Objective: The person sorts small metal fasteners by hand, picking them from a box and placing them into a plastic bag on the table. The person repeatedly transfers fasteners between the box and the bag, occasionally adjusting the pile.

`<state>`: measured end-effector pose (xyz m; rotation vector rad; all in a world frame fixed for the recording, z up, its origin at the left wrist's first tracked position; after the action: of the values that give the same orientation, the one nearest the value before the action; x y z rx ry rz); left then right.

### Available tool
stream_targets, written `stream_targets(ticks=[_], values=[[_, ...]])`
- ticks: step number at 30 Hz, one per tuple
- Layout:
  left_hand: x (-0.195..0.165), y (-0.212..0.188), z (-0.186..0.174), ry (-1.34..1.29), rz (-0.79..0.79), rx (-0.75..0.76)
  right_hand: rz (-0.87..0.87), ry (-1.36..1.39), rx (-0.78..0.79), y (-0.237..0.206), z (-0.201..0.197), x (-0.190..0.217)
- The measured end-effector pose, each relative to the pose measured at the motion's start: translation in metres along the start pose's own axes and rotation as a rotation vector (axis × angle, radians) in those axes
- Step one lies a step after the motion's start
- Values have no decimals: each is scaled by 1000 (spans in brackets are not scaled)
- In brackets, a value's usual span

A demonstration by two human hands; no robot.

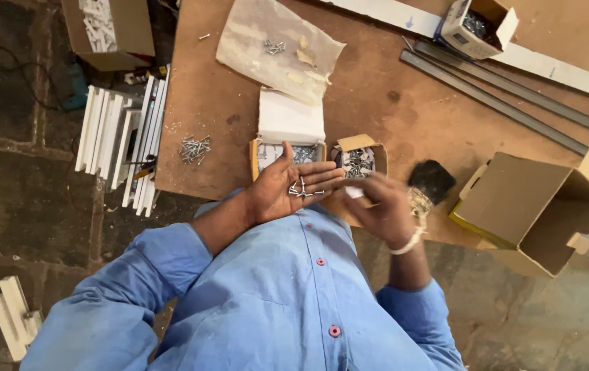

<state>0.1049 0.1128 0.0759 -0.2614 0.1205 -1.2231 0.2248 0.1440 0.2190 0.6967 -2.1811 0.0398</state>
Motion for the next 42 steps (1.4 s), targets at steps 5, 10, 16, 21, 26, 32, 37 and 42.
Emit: stream_targets(ticks=[5,10,16,21,26,32,37,42], values=[[0,1,6,-4,27,175,-270,-83,49,24,44,33],[2,0,-11,-59,6,5,-94,42,56,16,37,14],[-2,6,0,-15,-9,1,63,-199,-52,-5,-24,-5],[1,6,0,-42,-22,7,-14,-164,63,-8,-5,0],[-1,5,6,4,-10,61,-250,-124,139,-5,29,14],[-6,2,5,-43,8,70,-53,-151,90,-6,-2,2],[-2,2,2,-42,6,54,19,-129,100,-3,-8,0],[-4,3,4,48,12,35,-256,-29,99,12,35,30]])
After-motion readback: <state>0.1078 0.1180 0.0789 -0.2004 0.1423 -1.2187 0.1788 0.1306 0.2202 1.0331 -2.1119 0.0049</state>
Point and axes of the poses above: each hand's wrist, its own y-axis towards the middle knuckle, its own z-axis out of the palm, x = y × z, the point moved 9 cm from there along y, towards the middle knuckle, and after that the axes turned 15 degrees about -z, right-handed, at the moved point
